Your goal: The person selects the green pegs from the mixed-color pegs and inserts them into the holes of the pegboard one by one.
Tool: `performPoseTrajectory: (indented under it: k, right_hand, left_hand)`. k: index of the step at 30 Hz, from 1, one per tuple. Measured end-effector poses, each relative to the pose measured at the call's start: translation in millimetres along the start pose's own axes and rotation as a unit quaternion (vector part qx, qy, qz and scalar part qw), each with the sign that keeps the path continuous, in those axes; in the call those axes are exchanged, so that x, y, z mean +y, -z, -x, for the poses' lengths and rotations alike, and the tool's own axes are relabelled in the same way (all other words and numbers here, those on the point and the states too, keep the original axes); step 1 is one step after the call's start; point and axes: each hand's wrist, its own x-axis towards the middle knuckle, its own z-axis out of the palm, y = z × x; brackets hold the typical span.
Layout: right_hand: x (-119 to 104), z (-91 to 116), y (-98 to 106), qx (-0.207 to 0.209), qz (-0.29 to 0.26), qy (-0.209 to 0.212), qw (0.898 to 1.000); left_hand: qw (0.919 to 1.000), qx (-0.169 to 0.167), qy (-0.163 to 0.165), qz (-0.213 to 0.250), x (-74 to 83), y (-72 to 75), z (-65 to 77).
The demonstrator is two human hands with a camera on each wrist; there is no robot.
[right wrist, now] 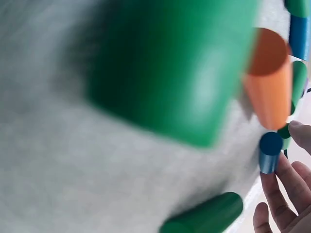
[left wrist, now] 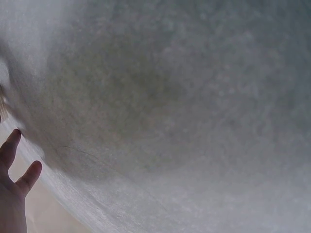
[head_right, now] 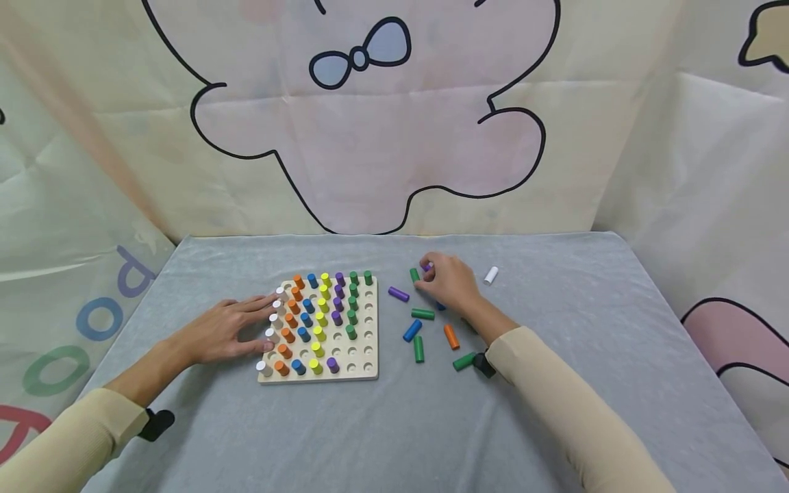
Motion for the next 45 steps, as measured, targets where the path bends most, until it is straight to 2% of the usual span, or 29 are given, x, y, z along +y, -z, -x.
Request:
performPoseTrajectory:
  k: [10,24,35,45]
  right_hand:
    - [1,-1,-4,0.003,0.020,-0.007,1.000]
    - [3,-1,-6,0.020,0.027,0.016,0.999]
    - [-3,1,8,0.021,0.030,0.023,0.999]
    - [-10,1,19,0.045,0.037,0.040,0.997]
  left_hand:
    - [1.0000,-0.008,0.004,-0.002,1.1,1.1,-0.6]
    - [1.0000,-0.006,-0.001,-0.003,0.6,0.5,-2.2]
    - [0.9999,0.003,-0.008,-0.006,0.1,1.0,-2.0]
    - [1.0000,-0.001,-0.006,-0.005,0.6,-0.2,-1.9]
